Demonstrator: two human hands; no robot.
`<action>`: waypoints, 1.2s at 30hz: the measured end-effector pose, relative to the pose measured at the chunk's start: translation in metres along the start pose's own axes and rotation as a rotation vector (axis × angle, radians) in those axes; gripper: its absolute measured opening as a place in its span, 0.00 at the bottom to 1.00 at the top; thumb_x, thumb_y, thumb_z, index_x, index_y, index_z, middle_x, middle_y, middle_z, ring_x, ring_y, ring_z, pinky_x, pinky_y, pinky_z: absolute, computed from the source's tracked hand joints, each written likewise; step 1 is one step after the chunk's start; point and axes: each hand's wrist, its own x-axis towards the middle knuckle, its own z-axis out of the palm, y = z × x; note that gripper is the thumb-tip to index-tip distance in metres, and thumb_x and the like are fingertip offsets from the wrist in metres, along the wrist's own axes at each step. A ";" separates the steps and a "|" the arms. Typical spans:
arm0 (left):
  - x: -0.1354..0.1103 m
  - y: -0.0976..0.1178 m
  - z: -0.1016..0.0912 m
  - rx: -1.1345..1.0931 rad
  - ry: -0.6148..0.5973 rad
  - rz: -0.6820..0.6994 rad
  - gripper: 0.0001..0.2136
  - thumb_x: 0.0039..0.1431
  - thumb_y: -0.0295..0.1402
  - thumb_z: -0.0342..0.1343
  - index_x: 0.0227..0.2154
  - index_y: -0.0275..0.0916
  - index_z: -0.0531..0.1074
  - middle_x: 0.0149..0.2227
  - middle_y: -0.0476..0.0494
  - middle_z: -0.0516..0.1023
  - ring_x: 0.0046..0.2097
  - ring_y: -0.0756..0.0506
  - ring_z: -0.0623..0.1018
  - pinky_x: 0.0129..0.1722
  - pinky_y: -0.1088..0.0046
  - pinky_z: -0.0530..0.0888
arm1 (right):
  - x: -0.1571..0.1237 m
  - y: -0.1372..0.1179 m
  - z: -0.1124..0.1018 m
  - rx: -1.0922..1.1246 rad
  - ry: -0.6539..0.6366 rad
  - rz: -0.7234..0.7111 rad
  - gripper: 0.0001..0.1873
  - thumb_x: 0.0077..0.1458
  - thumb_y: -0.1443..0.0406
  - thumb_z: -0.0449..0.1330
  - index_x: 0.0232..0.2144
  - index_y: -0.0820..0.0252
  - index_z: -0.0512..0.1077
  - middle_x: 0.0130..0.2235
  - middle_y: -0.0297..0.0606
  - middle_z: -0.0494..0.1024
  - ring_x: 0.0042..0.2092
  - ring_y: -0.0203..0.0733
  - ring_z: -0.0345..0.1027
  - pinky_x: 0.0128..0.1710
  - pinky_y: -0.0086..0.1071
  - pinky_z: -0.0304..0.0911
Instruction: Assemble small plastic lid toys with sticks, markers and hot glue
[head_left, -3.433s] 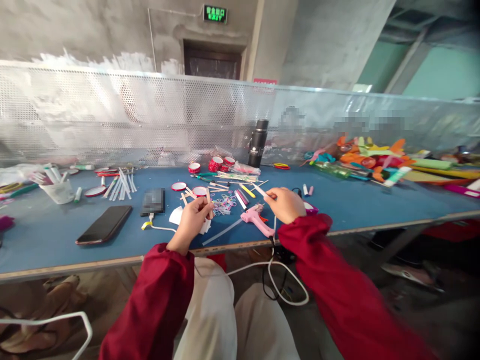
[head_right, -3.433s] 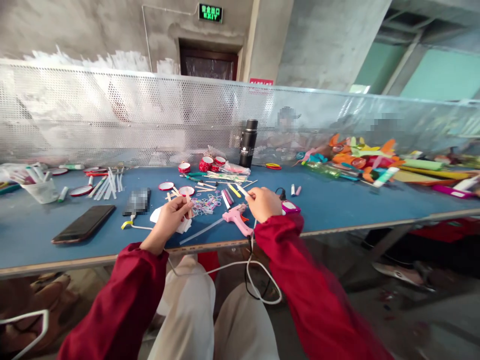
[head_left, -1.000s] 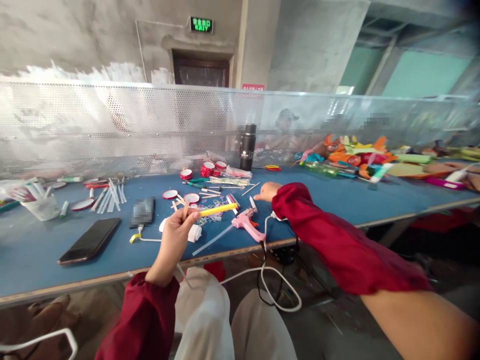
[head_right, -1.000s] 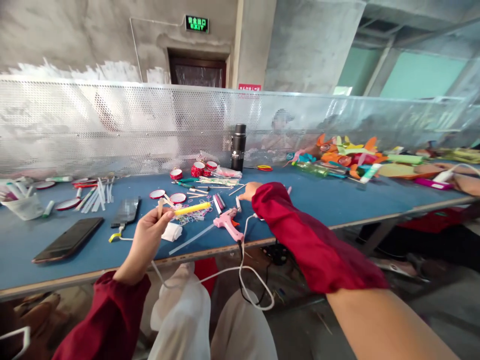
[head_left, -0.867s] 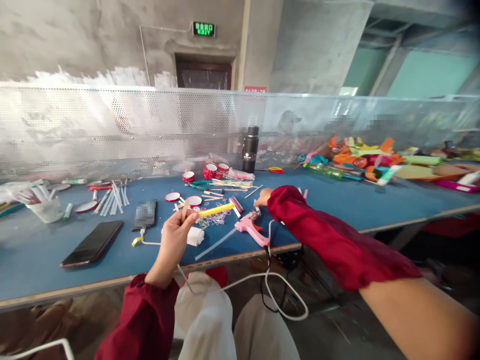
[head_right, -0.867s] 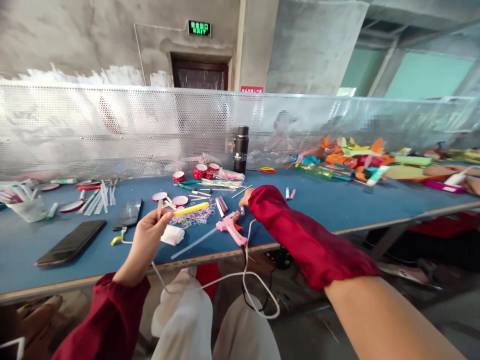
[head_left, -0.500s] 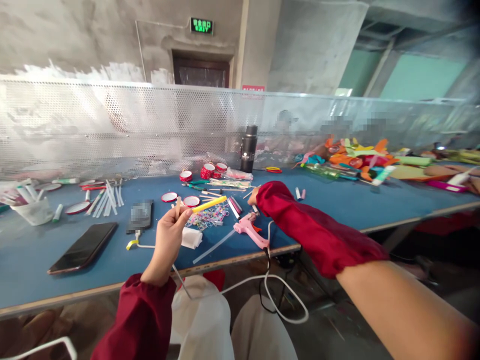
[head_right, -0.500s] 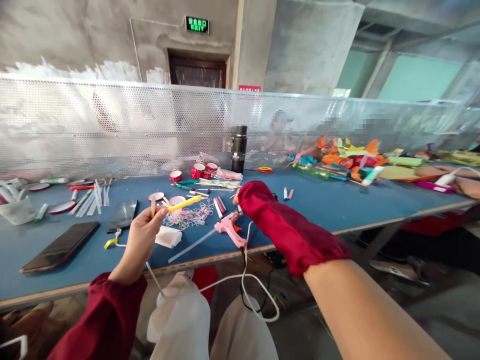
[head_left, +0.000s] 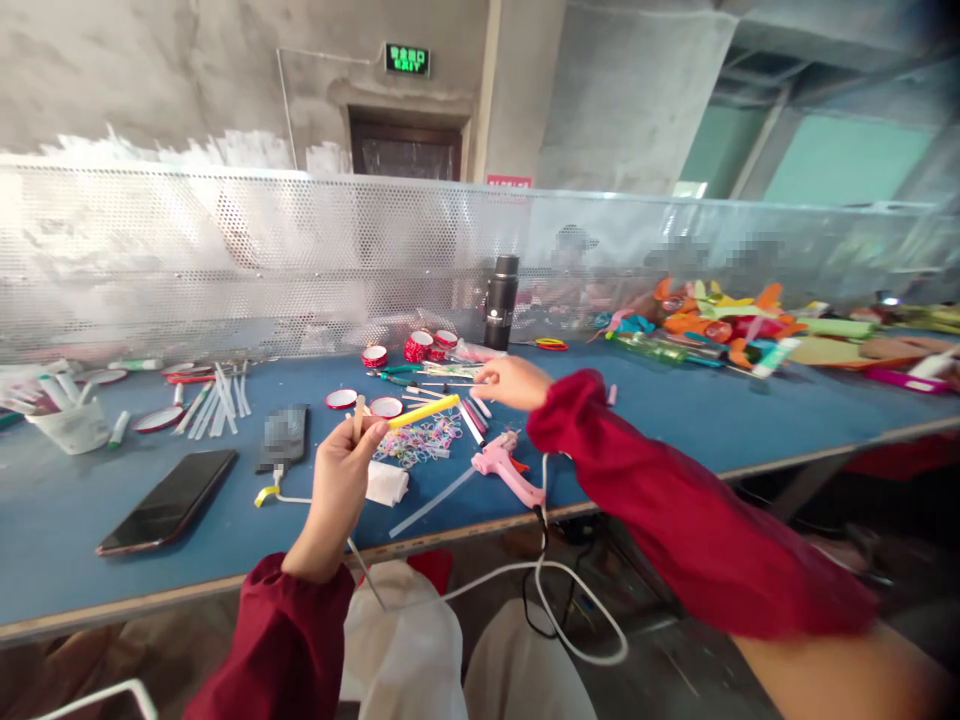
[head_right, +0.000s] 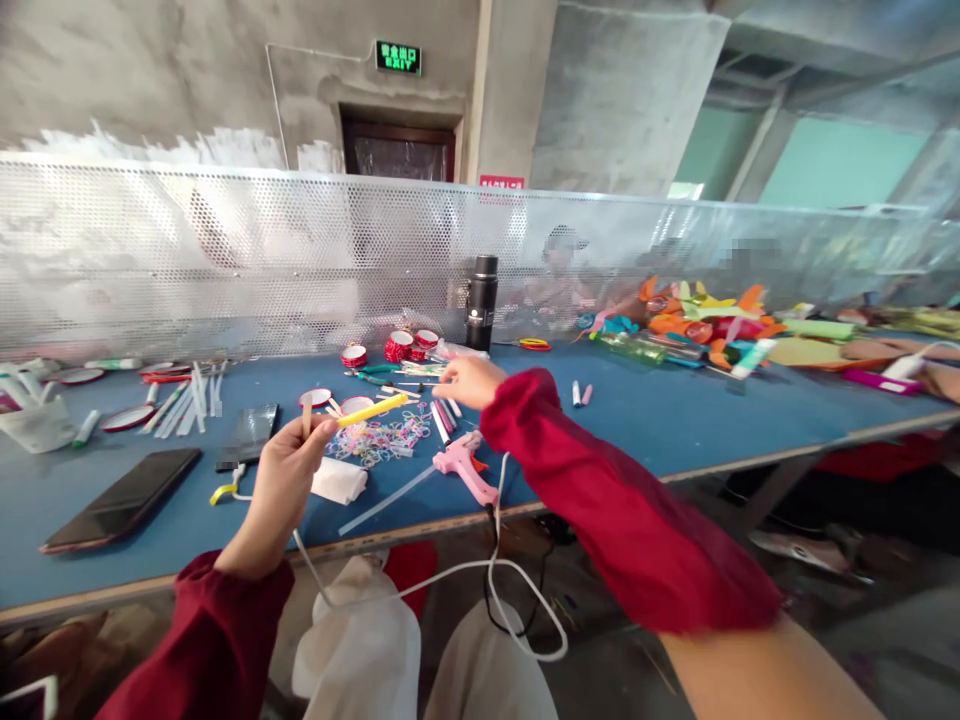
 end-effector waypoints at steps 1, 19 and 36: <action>-0.003 0.002 0.001 -0.017 -0.014 -0.003 0.18 0.51 0.49 0.66 0.30 0.36 0.76 0.21 0.54 0.62 0.25 0.52 0.59 0.26 0.75 0.57 | -0.021 -0.012 0.002 0.165 -0.151 -0.042 0.19 0.45 0.61 0.74 0.39 0.64 0.80 0.26 0.31 0.78 0.26 0.33 0.68 0.29 0.27 0.59; -0.025 0.005 0.000 0.210 -0.066 0.080 0.14 0.57 0.45 0.60 0.26 0.39 0.72 0.21 0.54 0.63 0.26 0.50 0.61 0.28 0.74 0.59 | -0.168 -0.028 -0.025 1.179 0.949 0.102 0.18 0.55 0.49 0.69 0.28 0.57 0.80 0.21 0.31 0.67 0.23 0.32 0.56 0.23 0.30 0.59; 0.010 -0.004 0.020 0.031 -0.273 -0.138 0.07 0.62 0.38 0.54 0.36 0.39 0.67 0.24 0.55 0.63 0.24 0.53 0.63 0.25 0.77 0.60 | -0.135 -0.074 0.071 1.059 0.596 0.108 0.12 0.62 0.56 0.63 0.44 0.55 0.74 0.30 0.32 0.77 0.30 0.37 0.70 0.32 0.33 0.69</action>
